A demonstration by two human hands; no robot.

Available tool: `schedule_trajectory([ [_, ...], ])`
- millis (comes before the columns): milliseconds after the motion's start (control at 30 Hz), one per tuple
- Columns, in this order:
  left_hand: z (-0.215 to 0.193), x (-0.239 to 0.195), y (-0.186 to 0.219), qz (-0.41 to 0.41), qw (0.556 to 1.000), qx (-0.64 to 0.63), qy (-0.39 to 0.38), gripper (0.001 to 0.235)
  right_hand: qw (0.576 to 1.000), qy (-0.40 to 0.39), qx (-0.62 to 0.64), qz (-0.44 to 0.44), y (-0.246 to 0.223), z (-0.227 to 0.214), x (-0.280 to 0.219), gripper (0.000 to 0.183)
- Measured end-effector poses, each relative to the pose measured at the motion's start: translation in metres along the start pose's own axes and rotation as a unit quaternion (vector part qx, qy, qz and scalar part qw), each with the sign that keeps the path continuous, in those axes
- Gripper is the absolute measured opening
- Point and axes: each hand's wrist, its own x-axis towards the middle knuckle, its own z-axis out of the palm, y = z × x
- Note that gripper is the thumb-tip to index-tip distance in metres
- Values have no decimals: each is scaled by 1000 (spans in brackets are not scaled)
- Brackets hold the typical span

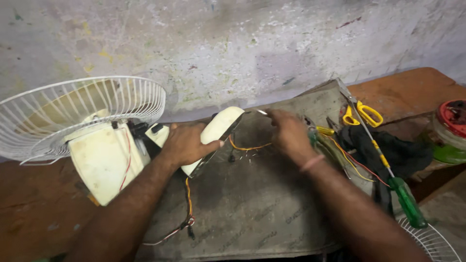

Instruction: The person disassembles a desk fan by removing the plastic base and housing with a screwdriver and pliers to expose the internal wiring.

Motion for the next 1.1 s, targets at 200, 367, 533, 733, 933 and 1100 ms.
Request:
schedule_trajectory([
  [200,10,-4,-7,53,996,6,75,61,985,-73,-156,7,29,49,13,37],
  [367,12,-3,-8,65,994,2,92,62,993,-56,-102,-8,21,41,15,46],
  [533,12,-4,-9,67,994,2,81,63,987,-63,-145,8,10,41,15,35],
  [733,11,-5,-8,69,994,0,82,63,988,-46,-149,7,10,43,16,39],
  [933,9,-7,-6,59,996,2,72,61,988,-44,-148,-9,8,46,14,36],
  [1100,12,-5,-8,74,993,9,93,63,980,-20,-195,-27,4,45,11,29],
])
